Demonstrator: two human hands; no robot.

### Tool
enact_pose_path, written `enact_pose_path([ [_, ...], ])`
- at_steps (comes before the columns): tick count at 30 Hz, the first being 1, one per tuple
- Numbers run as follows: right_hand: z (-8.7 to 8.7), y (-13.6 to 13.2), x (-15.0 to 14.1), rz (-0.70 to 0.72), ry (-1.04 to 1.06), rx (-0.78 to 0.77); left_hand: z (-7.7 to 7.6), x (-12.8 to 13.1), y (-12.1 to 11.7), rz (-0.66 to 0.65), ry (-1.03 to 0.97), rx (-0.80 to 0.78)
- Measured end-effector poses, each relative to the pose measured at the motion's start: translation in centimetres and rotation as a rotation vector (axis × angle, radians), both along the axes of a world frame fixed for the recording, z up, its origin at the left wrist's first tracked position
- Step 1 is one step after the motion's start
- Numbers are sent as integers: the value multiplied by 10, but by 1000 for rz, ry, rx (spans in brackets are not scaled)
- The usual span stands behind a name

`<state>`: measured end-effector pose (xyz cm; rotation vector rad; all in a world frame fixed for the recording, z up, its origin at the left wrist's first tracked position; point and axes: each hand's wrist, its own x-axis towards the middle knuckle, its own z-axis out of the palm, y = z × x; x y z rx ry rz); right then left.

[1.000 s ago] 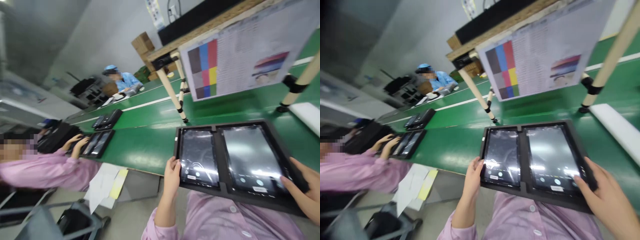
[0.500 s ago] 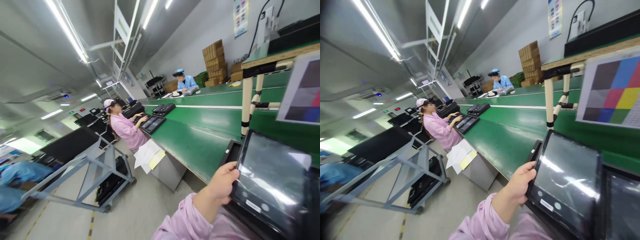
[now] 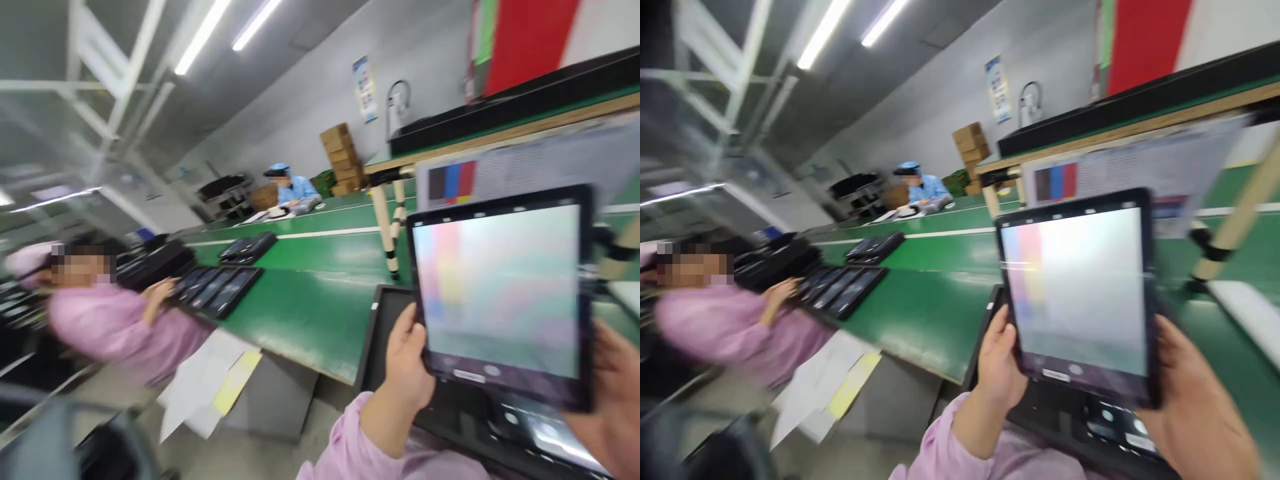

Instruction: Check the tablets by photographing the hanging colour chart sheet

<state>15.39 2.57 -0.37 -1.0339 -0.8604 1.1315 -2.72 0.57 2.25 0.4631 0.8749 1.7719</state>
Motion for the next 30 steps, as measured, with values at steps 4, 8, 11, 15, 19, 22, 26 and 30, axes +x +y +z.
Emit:
enact_pose_path([
  [4, 23, -6, -4, -78, 338, -71, -12, 2, -1, 65, 392, 254],
  [8, 27, -4, -4, -59, 363, -52, -17, 2, -7, 44, 868, 364],
  [11, 20, -5, 0, 52, 357, -27, -16, 4, -11, 113, 1114, 258],
  [15, 16, -4, 2, 162, 301, 55, -16, 8, -12, 212, 1301, 157],
  [19, 19, -4, 0, 218, 290, 136, -18, 9, -11, 256, 1441, 160],
  [22, 19, -4, 0, 259, 297, 164, -20, 8, -10, 283, 1450, 160],
  [26, 18, -4, 1, 301, 304, 191, -26, 4, -10, 243, 1458, 146],
  [30, 20, -5, 1, 312, 317, 192, -29, 3, -11, 215, 1467, 149],
])
